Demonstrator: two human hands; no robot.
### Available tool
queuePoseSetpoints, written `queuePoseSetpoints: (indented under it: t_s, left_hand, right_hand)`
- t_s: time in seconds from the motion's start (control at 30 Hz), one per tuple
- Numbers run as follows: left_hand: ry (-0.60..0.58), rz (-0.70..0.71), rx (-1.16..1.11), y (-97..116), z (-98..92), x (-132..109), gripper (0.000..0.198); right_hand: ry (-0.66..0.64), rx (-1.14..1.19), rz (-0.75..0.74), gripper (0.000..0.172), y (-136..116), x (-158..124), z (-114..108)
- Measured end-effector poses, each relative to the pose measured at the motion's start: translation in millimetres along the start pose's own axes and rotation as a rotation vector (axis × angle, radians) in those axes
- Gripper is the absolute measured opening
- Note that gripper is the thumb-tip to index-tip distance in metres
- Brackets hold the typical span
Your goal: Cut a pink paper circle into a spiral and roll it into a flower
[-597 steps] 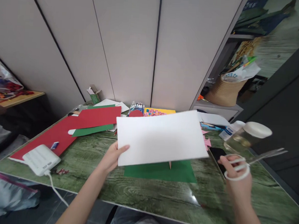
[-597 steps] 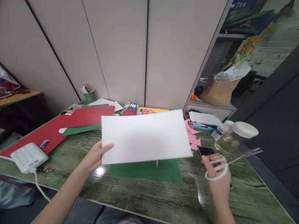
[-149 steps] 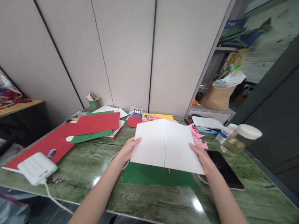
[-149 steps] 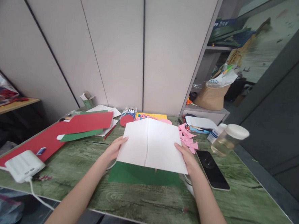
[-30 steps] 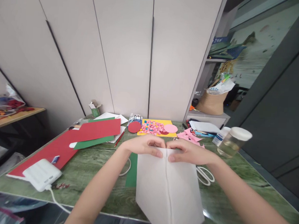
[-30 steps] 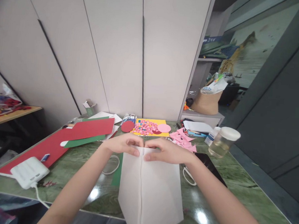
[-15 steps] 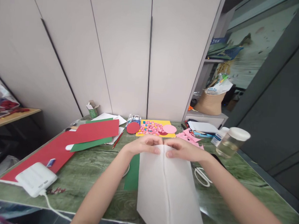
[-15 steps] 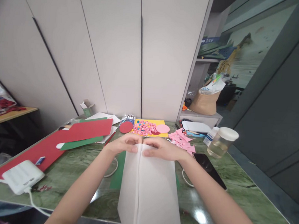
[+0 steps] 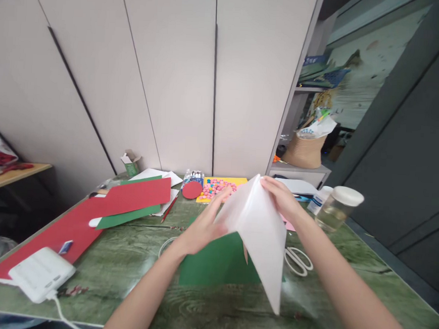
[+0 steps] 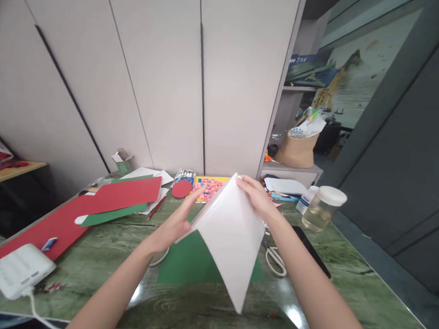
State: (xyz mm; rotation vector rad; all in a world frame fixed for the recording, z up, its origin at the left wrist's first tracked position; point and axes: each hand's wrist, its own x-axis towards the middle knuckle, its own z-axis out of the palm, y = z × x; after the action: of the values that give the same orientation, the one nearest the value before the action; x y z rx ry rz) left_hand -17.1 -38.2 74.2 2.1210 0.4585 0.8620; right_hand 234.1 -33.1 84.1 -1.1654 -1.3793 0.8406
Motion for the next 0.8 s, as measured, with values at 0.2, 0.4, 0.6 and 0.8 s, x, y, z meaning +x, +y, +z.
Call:
queuePoseSetpoints:
  t_s: [0.2, 0.4, 0.6, 0.8]
  left_hand:
    - [0.137, -0.051, 0.193, 7.5, 23.3, -11.7, 0.070]
    - [0.377, -0.090, 0.322, -11.3, 20.7, 15.9, 0.032]
    - [0.440, -0.115, 0.414, -3.7, 9.8, 34.4, 0.039]
    - [0.443, -0.126, 0.471, 3.0, 13.9, 33.9, 0.039]
  right_hand:
    - [0.137, -0.085, -0.028, 0.032, 4.0, -0.6, 1.7]
    - [0.332, -0.344, -0.135, 0.040, -1.7, -2.4, 3.4]
    - [0.298, -0.728, -0.568, 0.054, -39.0, -36.3, 62.3]
    - [0.356, -1.094, -0.491, 0.053, -42.1, -50.3, 110.5]
